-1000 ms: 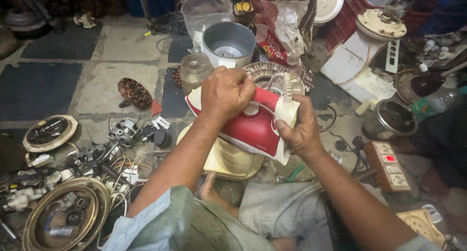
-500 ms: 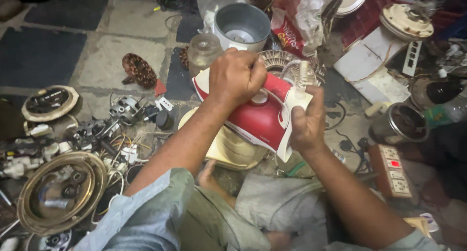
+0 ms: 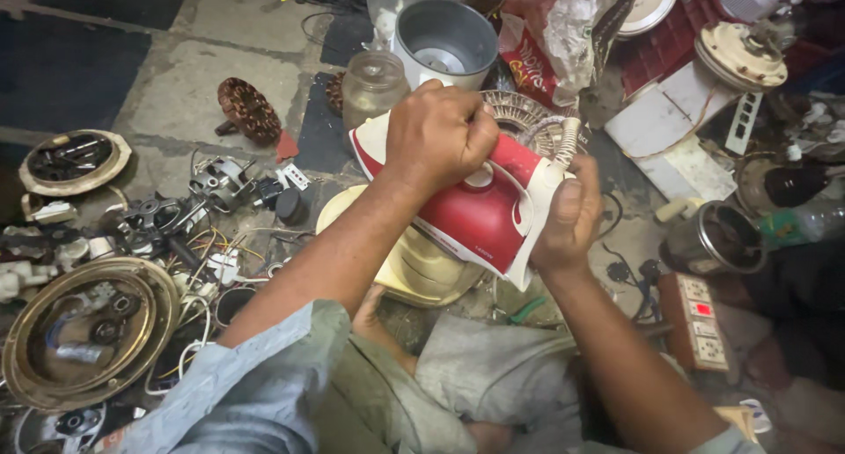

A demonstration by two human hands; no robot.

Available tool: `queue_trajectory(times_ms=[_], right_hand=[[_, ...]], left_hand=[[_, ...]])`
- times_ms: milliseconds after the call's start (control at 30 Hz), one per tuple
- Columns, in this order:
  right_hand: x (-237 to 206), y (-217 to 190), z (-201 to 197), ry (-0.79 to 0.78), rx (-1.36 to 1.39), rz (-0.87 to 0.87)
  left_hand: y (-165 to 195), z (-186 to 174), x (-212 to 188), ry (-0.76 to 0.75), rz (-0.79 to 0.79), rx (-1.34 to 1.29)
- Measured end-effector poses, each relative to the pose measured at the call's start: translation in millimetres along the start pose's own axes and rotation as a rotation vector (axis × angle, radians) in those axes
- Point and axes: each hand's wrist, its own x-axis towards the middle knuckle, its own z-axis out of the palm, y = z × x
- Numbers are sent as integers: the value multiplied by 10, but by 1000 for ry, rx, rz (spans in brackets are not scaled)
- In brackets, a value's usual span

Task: The person disassembles a red and white electric iron using a screwdriver, removes the bottom cover, inspects the internal components, and then reassembles the iron by replacing the cover and tightening the screws.

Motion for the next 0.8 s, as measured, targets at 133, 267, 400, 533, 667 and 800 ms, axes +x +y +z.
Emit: queue_trajectory(times_ms=[133, 267, 400, 533, 667, 800], right_hand=[[37, -21, 31, 11, -136, -41], [89, -39, 76, -9, -114, -63], [139, -21, 170, 204, 140, 362], [122, 7, 217, 243, 20, 317], [81, 67, 216, 299, -6, 283], [87, 111, 236, 213, -49, 222]], left_hand=[[-25, -1, 4, 7, 5, 18], [-40, 17, -13, 54, -7, 63], [-79, 9, -15, 30, -40, 68], [-95, 30, -29, 59, -25, 81], [-116, 55, -38, 61, -24, 51], [-126, 31, -2, 41, -5, 37]])
